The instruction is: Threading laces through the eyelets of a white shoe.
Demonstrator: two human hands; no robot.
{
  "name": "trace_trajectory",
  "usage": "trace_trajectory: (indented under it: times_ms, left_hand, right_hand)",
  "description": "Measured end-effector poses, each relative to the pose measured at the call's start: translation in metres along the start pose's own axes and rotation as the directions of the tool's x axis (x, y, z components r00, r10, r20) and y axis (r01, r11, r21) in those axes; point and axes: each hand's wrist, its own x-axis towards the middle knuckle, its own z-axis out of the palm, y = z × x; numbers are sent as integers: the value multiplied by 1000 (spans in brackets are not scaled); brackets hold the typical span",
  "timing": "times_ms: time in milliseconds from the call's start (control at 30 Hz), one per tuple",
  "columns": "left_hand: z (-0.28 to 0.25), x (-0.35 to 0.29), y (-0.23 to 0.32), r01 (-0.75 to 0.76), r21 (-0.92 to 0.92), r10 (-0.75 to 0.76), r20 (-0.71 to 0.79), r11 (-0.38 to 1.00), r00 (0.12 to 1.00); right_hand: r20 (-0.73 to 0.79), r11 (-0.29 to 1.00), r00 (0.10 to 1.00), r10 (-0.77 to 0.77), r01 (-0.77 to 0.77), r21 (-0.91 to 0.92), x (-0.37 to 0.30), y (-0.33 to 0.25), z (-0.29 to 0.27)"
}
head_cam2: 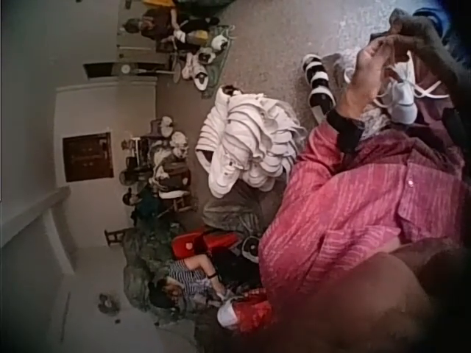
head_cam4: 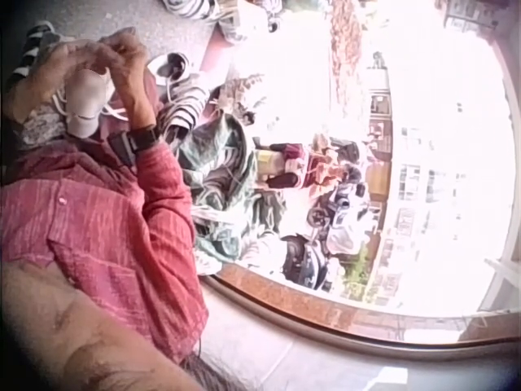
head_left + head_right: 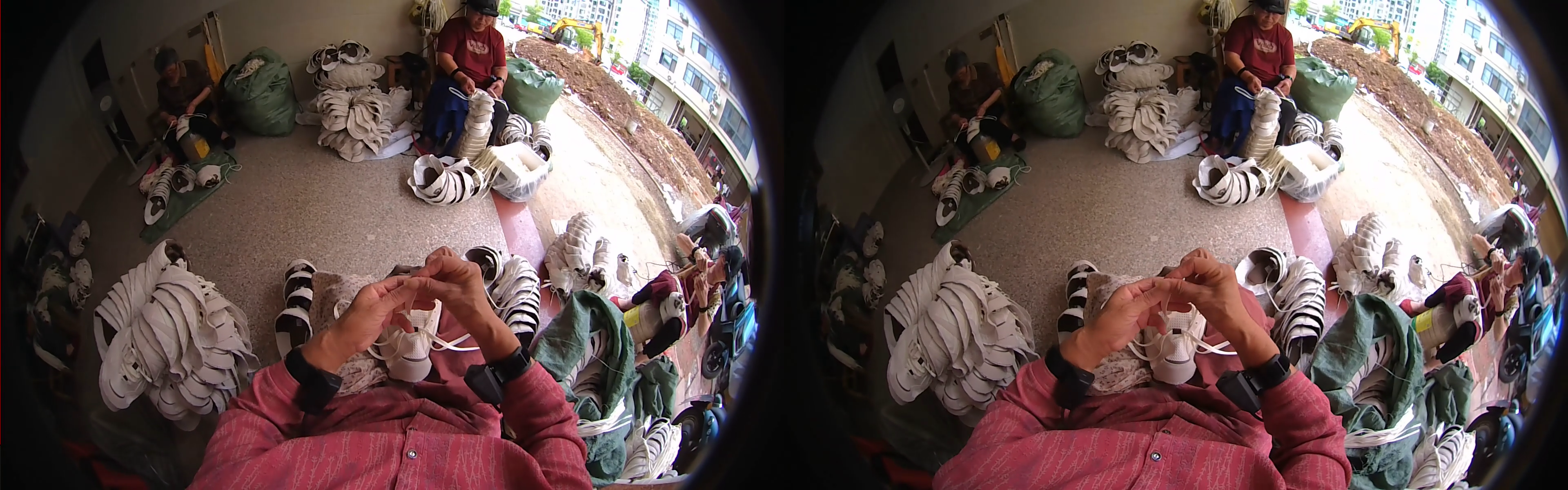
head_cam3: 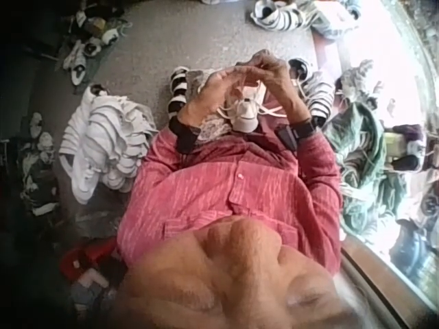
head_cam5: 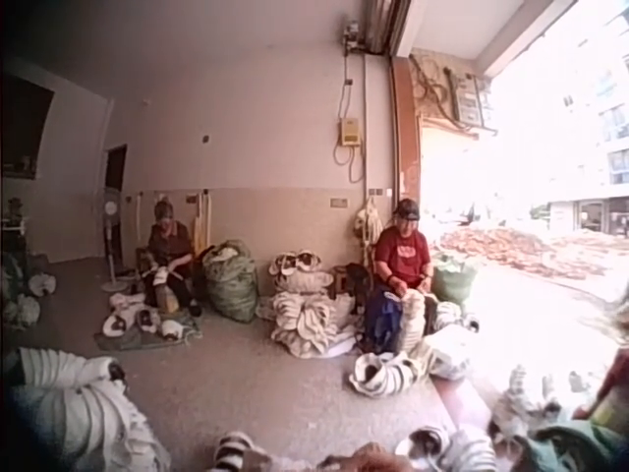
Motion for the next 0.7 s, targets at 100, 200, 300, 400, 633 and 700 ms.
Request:
trace_trajectory:
  times_ms: [100,200,300,400,633,700]
  left_hand:
    - [-7,0,-2,68,-177,-61,48,982,997]
    - [-11,1,-7,83,-173,-69,84,982,994]
    - [-12,0,-10,79,-146,-69,71,986,995]
    - [-14,1,-12,24,-93,-21,28,995,999]
    - [-12,-3,-17,-105,125,119,-113,987,986]
    - [-12,-6,-16,-114,204,140,-120,972,983]
  right_hand:
    - [-18,992,1000,20,-17,129,-3,3,5]
    - [-28,998,1000,-5,7,60,-3,3,7]
    - [14,951,985,170,-168,259,-5,-8,9]
    - [116,922,954,275,-296,250,-4,-14,8]
    - [201,959,965,166,-206,196,-3,-12,10]
    - [256,968,946,200,-230,97,-2,-13,8]
